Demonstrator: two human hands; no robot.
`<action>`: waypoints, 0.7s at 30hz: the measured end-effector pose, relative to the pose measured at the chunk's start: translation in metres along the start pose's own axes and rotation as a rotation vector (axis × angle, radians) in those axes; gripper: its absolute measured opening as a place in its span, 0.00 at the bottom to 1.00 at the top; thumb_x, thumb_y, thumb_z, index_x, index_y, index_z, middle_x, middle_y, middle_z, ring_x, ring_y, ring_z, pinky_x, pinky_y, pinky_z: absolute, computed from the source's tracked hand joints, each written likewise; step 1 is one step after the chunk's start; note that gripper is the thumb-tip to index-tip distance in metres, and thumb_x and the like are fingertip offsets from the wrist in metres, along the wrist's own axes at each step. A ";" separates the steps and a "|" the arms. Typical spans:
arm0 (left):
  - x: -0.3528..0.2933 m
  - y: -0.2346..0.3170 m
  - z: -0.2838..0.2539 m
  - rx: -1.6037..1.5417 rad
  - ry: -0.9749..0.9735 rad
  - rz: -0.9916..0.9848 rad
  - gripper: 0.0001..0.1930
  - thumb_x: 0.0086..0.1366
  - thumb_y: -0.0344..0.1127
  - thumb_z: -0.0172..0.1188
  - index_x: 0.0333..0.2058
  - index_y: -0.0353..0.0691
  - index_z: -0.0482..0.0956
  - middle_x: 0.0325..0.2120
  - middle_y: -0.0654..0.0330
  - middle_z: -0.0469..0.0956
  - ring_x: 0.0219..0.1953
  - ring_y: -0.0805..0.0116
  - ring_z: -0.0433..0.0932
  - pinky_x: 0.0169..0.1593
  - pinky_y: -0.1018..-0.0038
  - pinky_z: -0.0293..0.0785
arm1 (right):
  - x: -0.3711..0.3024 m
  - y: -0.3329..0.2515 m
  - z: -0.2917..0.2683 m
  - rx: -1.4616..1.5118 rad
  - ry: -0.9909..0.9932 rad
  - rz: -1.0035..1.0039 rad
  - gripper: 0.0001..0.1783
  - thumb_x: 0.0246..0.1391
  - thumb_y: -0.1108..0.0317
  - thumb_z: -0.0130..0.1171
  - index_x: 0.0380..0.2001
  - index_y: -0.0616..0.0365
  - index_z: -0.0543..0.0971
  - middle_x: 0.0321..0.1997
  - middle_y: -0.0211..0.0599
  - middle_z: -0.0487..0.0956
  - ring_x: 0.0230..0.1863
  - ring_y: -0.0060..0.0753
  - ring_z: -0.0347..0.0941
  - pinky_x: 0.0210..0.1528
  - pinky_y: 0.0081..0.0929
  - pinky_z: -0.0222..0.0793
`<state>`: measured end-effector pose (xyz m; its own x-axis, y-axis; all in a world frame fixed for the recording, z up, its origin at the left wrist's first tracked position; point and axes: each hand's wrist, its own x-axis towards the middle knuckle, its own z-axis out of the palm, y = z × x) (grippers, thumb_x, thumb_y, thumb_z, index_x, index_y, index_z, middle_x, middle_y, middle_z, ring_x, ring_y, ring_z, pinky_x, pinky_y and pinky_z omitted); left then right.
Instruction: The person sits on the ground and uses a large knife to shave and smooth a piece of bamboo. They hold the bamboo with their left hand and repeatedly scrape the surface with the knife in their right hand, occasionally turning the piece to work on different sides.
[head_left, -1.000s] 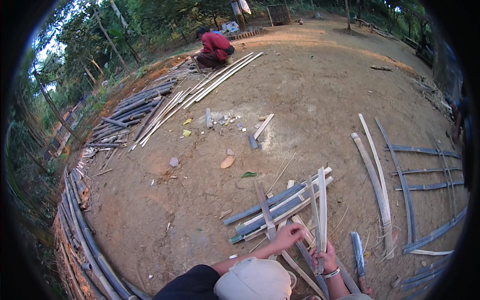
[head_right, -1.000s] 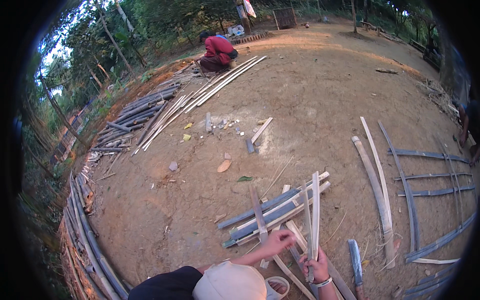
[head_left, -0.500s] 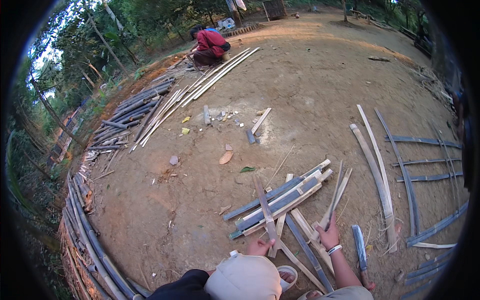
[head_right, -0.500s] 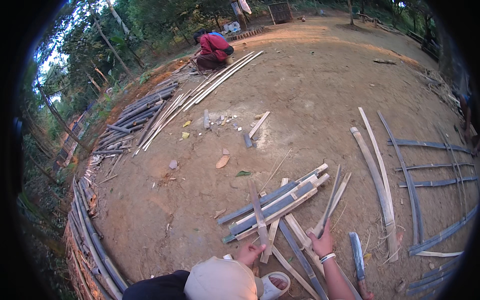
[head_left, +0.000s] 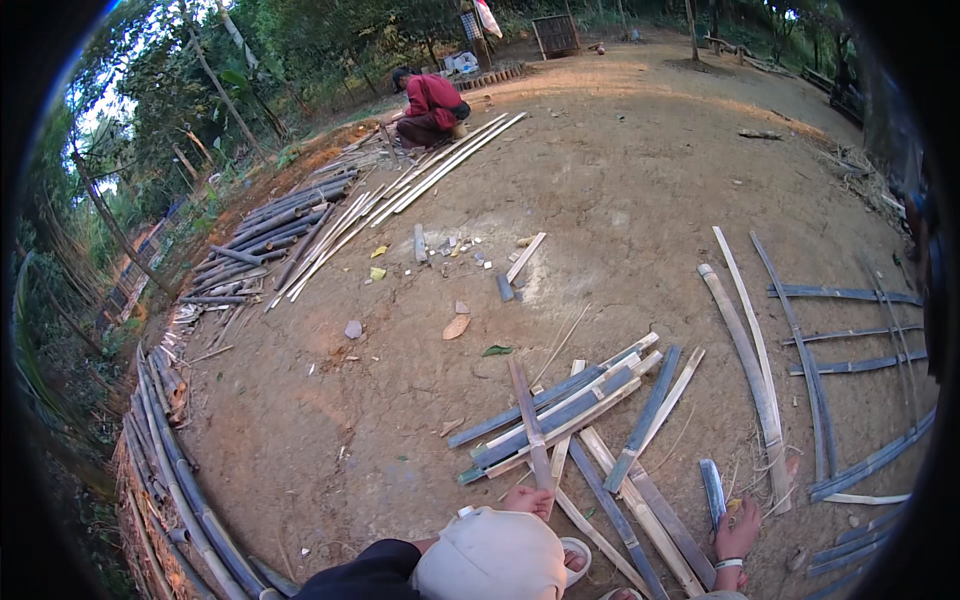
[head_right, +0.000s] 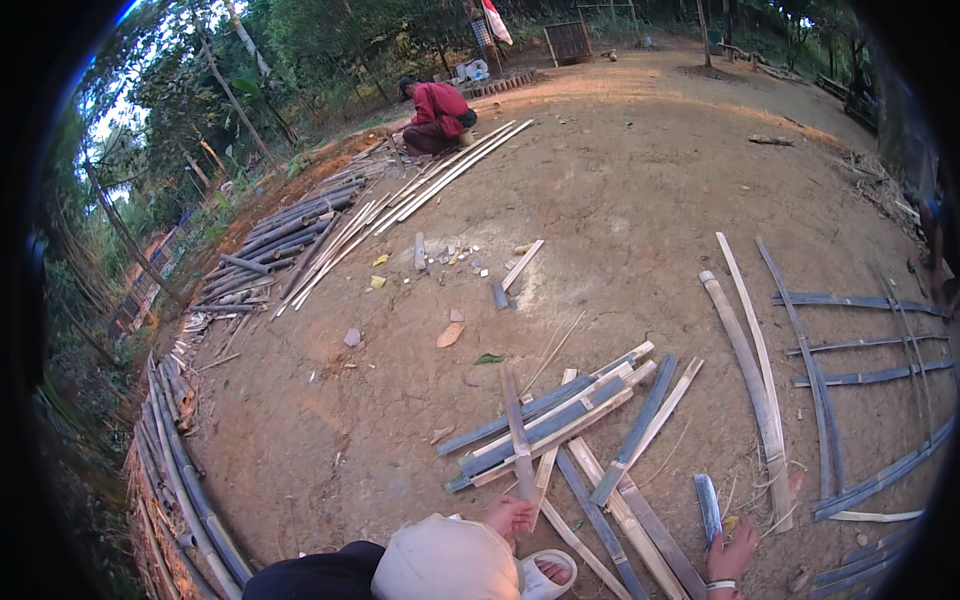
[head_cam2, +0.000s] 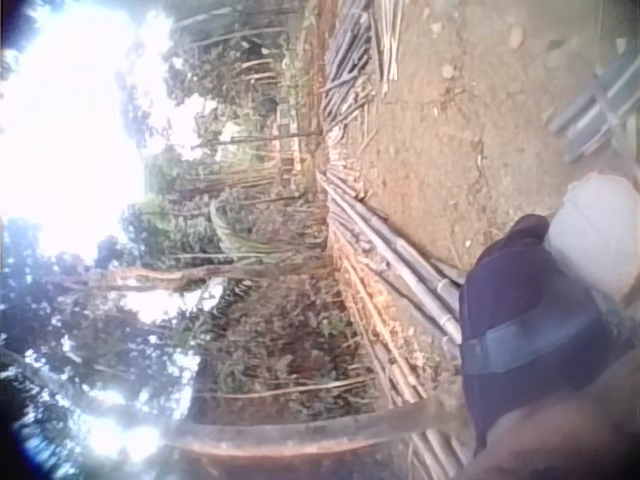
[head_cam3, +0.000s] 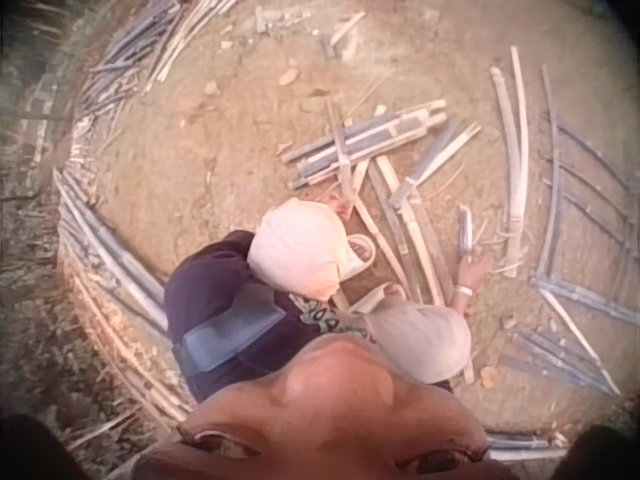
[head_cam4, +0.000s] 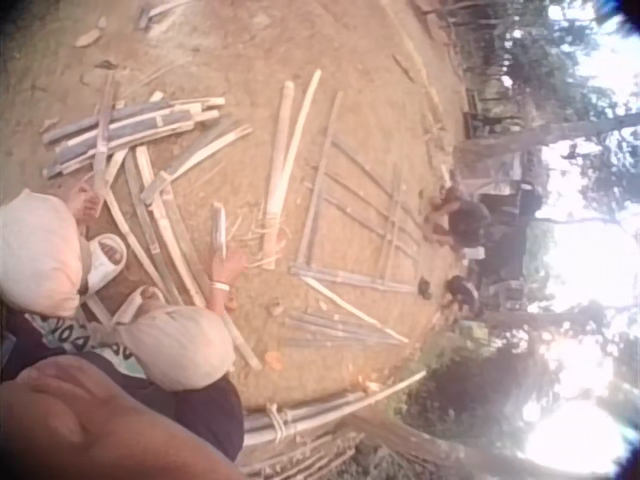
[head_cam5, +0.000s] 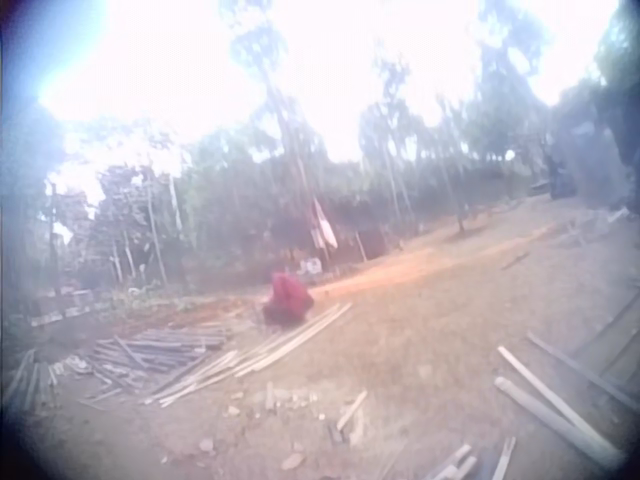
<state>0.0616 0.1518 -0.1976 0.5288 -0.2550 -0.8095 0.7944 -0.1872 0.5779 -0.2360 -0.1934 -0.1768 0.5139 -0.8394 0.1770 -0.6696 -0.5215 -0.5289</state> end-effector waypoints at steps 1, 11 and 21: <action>-0.004 0.008 0.002 -0.058 0.011 0.025 0.13 0.57 0.37 0.71 0.31 0.40 0.75 0.26 0.61 0.78 0.27 0.73 0.77 0.29 0.73 0.74 | -0.007 -0.002 -0.011 -0.043 -0.049 0.034 0.34 0.43 0.67 0.67 0.56 0.61 0.71 0.52 0.53 0.71 0.54 0.58 0.67 0.58 0.47 0.62; -0.001 0.051 0.017 0.267 0.348 0.462 0.16 0.51 0.31 0.68 0.36 0.31 0.74 0.26 0.56 0.79 0.24 0.66 0.79 0.24 0.68 0.75 | -0.035 0.000 -0.016 -0.250 -0.186 0.102 0.49 0.31 0.63 0.77 0.60 0.59 0.66 0.57 0.52 0.68 0.60 0.57 0.64 0.62 0.46 0.60; -0.057 0.106 -0.075 0.396 0.287 0.408 0.13 0.70 0.36 0.49 0.45 0.32 0.73 0.29 0.53 0.81 0.19 0.69 0.78 0.17 0.72 0.74 | -0.078 0.054 -0.003 -0.184 -0.227 0.217 0.37 0.37 0.64 0.74 0.53 0.60 0.70 0.49 0.51 0.71 0.51 0.57 0.71 0.52 0.44 0.68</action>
<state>0.1383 0.2181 -0.0984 0.8682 -0.1264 -0.4799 0.3700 -0.4795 0.7957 -0.3135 -0.1566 -0.2170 0.4409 -0.8891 -0.1228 -0.8511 -0.3707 -0.3716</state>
